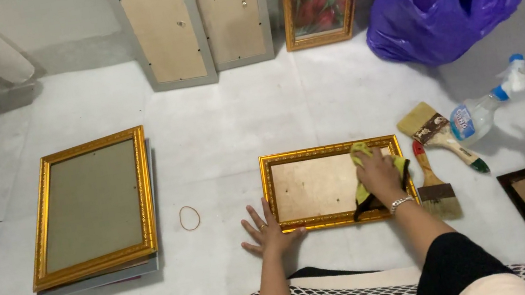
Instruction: Cleaning the back and edges of picture frames using a cloth and a brush.
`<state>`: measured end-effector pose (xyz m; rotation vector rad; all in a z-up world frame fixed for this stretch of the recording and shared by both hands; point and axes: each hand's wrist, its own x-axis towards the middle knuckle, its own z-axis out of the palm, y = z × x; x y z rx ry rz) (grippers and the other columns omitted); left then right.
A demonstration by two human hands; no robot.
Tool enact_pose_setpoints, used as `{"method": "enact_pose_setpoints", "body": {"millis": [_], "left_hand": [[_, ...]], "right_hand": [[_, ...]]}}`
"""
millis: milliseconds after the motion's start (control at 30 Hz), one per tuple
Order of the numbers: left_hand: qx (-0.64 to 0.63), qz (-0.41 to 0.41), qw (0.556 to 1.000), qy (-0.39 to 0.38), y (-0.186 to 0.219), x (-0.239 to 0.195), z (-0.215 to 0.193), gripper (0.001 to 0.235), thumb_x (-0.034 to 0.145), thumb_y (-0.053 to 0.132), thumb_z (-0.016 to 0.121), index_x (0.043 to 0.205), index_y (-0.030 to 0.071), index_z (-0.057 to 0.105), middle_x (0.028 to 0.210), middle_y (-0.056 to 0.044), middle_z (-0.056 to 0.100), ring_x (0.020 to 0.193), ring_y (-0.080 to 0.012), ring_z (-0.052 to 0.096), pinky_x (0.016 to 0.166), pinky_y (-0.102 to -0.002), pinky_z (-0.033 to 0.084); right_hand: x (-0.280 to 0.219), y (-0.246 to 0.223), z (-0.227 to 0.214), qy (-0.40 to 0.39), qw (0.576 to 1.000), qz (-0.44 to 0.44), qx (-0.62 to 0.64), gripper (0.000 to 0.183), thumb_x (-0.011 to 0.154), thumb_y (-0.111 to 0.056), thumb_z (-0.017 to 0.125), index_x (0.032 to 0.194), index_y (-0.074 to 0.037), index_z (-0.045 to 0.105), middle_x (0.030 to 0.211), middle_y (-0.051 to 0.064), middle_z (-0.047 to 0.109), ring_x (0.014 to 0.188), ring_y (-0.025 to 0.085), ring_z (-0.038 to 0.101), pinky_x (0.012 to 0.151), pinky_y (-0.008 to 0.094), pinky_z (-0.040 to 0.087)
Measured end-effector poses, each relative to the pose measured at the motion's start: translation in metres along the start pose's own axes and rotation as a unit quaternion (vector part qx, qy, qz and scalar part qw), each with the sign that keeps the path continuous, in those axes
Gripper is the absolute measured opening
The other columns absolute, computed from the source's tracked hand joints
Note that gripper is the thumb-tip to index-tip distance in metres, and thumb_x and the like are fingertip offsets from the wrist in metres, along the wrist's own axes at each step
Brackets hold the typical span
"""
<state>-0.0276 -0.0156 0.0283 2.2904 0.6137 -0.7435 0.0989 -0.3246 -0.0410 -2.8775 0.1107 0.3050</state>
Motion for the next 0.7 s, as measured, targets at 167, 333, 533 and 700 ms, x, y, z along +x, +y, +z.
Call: {"method": "enact_pose_setpoints", "body": {"millis": [167, 333, 533, 700], "left_hand": [[0.004, -0.003, 1.0, 0.005, 0.0, 0.002, 0.004, 0.133, 0.078, 0.05, 0.086, 0.16, 0.046, -0.018, 0.169, 0.0, -0.028, 0.154, -0.0385, -0.023, 0.111, -0.078, -0.008], [0.001, -0.009, 1.0, 0.01, -0.002, 0.007, 0.006, 0.135, 0.076, 0.05, 0.088, 0.16, 0.046, -0.017, 0.169, -0.002, -0.028, 0.154, -0.0397, -0.022, 0.111, -0.079, -0.006], [0.027, -0.003, 0.999, 0.023, -0.018, 0.038, 0.029, 0.138, 0.073, 0.053, 0.089, 0.158, 0.047, -0.02, 0.168, -0.002, -0.03, 0.153, -0.0417, -0.023, 0.109, -0.081, -0.006], [0.038, -0.016, 0.999, 0.022, -0.005, 0.016, 0.016, 0.125, 0.085, 0.022, 0.077, 0.158, 0.048, -0.021, 0.167, -0.002, -0.032, 0.152, -0.0412, -0.025, 0.109, -0.08, -0.008]], "right_hand": [[-0.009, 0.03, -0.008, 0.046, 0.995, 0.07, -0.049, 0.045, 0.099, -0.036, 0.048, 0.143, -0.027, 0.054, 0.144, 0.01, 0.041, 0.121, 0.044, 0.051, 0.085, 0.059, 0.059], [-0.021, -0.038, 0.01, 0.054, 0.982, 0.182, 0.004, 0.055, 0.098, -0.035, 0.051, 0.15, -0.019, 0.046, 0.141, 0.018, 0.041, 0.124, 0.047, 0.046, 0.089, 0.061, 0.055], [-0.088, -0.189, -0.01, -0.035, 0.993, -0.05, 0.105, 0.055, 0.098, -0.032, 0.049, 0.148, -0.009, 0.048, 0.147, 0.022, 0.038, 0.13, 0.054, 0.044, 0.093, 0.065, 0.053], [-0.088, -0.194, 0.016, -0.056, 0.973, -0.221, 0.046, 0.046, 0.1, -0.033, 0.047, 0.143, -0.02, 0.055, 0.141, 0.013, 0.045, 0.117, 0.046, 0.056, 0.093, 0.056, 0.056]]}}
